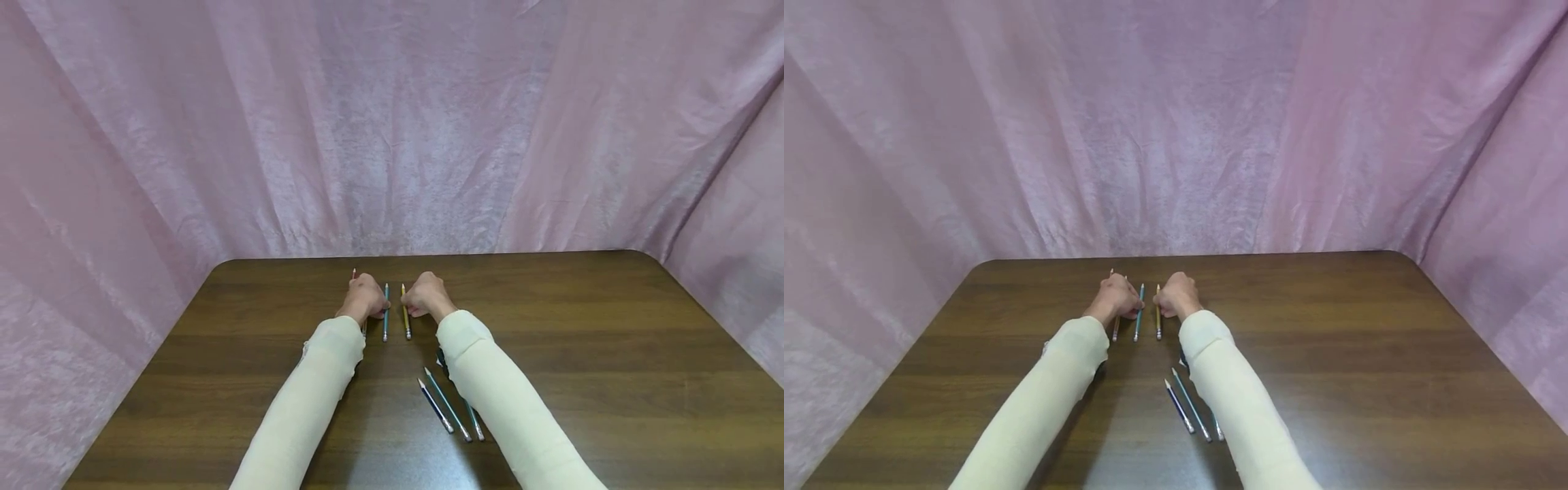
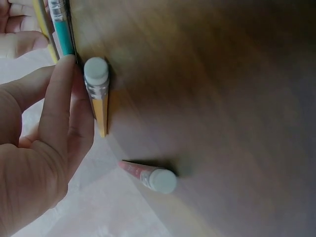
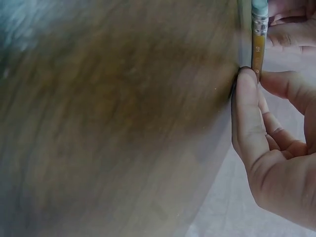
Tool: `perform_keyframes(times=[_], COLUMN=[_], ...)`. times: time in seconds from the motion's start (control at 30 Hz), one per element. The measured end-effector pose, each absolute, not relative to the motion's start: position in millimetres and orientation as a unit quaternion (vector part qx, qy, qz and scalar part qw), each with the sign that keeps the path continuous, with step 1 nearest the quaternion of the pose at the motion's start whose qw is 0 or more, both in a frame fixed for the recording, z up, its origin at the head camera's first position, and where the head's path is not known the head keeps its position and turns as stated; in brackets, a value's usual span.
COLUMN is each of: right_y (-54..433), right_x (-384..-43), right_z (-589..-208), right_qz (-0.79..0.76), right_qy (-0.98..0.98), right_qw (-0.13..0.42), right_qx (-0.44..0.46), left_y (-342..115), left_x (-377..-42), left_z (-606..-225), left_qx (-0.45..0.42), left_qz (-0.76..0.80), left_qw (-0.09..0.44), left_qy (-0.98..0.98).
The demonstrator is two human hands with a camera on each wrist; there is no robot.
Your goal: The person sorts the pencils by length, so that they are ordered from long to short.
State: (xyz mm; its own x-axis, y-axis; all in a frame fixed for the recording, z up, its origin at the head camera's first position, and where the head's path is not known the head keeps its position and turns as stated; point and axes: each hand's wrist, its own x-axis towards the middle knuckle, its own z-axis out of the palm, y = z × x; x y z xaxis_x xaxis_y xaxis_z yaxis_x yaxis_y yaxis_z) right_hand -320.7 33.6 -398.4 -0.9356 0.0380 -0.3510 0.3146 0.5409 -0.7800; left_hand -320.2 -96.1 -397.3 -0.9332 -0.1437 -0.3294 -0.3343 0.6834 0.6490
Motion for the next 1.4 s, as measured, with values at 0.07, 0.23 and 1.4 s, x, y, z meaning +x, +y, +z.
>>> perform_keyframes(times=[0.07,0.23,1.4], right_y=[34,32,29], right_x=[-320,-320,-319], right_z=[-400,-401,-400], right_qz=[-0.465,-0.449,-0.453], right_qy=[0.868,0.879,0.873], right_qw=[0.144,0.137,0.158], right_qx=[0.102,0.088,0.086], left_y=[-95,-94,-97], left_x=[-320,-316,-316], left_z=[-398,-398,-400], left_qx=[-0.13,-0.121,-0.131], left_qz=[0.373,0.343,0.37], left_qw=[0.126,0.109,0.104], left_qy=[0.91,0.925,0.914])
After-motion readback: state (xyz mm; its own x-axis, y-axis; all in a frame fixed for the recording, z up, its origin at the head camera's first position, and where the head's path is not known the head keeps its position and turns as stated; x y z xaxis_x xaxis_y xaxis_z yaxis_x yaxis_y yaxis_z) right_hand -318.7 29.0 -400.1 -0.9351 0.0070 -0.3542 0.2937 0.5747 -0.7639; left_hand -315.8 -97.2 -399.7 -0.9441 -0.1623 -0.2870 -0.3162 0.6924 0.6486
